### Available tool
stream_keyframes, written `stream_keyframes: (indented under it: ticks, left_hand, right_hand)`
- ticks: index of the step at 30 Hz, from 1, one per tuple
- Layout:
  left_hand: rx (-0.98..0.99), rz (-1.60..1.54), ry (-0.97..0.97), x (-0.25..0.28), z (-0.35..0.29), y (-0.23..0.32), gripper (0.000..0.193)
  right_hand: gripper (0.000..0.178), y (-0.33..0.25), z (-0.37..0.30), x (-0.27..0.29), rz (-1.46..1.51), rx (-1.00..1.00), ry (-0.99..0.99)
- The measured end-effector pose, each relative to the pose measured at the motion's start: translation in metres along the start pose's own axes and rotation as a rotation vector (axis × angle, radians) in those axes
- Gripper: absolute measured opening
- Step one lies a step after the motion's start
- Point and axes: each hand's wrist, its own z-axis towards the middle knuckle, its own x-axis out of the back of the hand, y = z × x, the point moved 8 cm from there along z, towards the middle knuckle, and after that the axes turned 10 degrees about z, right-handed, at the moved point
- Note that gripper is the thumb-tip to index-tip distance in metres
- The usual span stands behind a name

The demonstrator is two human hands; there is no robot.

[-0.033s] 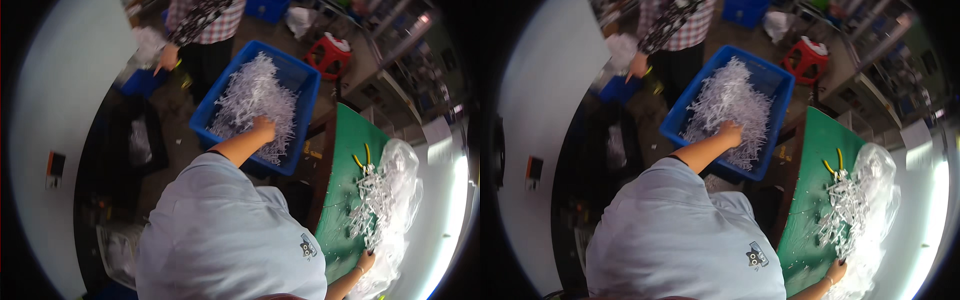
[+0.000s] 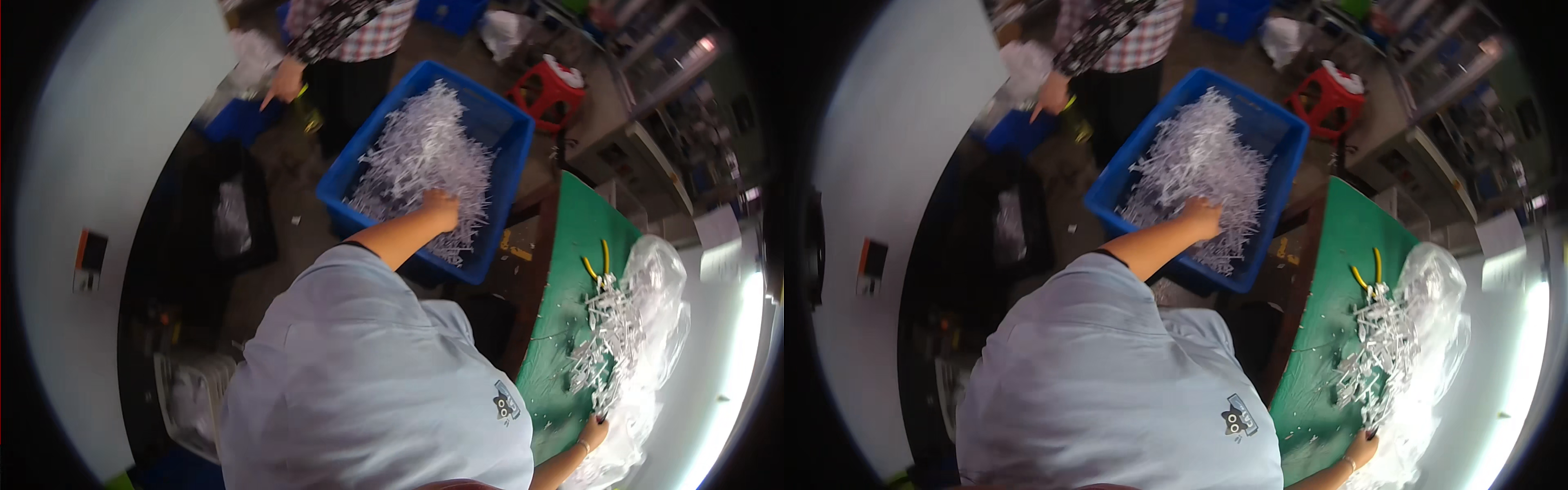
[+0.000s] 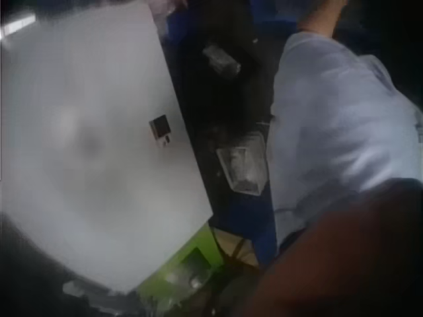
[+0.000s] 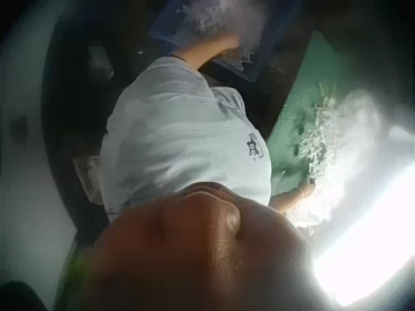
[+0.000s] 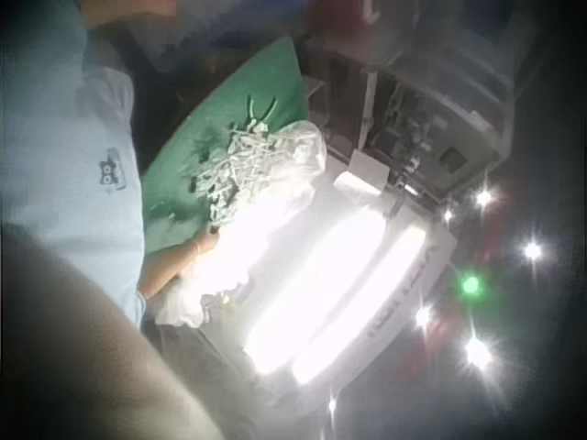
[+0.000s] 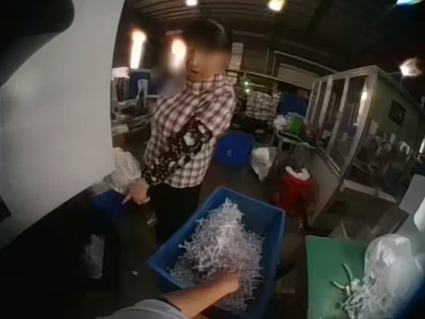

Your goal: The person trims excess plastic from molded pieces using a small knife, detaches additional parts from plastic sprues by hand and with the knife, and discards scrap into a bin.

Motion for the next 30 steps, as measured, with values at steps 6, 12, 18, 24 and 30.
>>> stream_keyframes:
  ticks: [6,12,18,24,30]
  left_hand:
    - [-0.235,-0.248,-0.389,-0.012,-0.07,0.024,0.058]
    - [-0.769,-0.155,-0.838,-0.005,-0.176,0.054,0.052]
    - [-1.09,0.047,-0.924,-0.006,-0.258,0.02,0.031]
    - [-0.069,-0.305,-1.539,0.067,-0.29,-0.062,0.046]
    - [-0.749,0.065,-1.229,0.07,-0.265,-0.013,0.033]
  right_hand:
    - [0.027,0.014,0.006,0.016,0.086,0.049,-0.135]
    - [0.027,0.003,0.005,0.017,0.033,-0.008,-0.1]
    - [0.03,0.069,0.008,0.011,0.03,-0.063,-0.026]
    - [0.028,0.054,-0.05,0.029,0.026,-0.092,0.064]
    - [0.028,0.046,-0.098,0.033,0.107,-0.152,0.102]
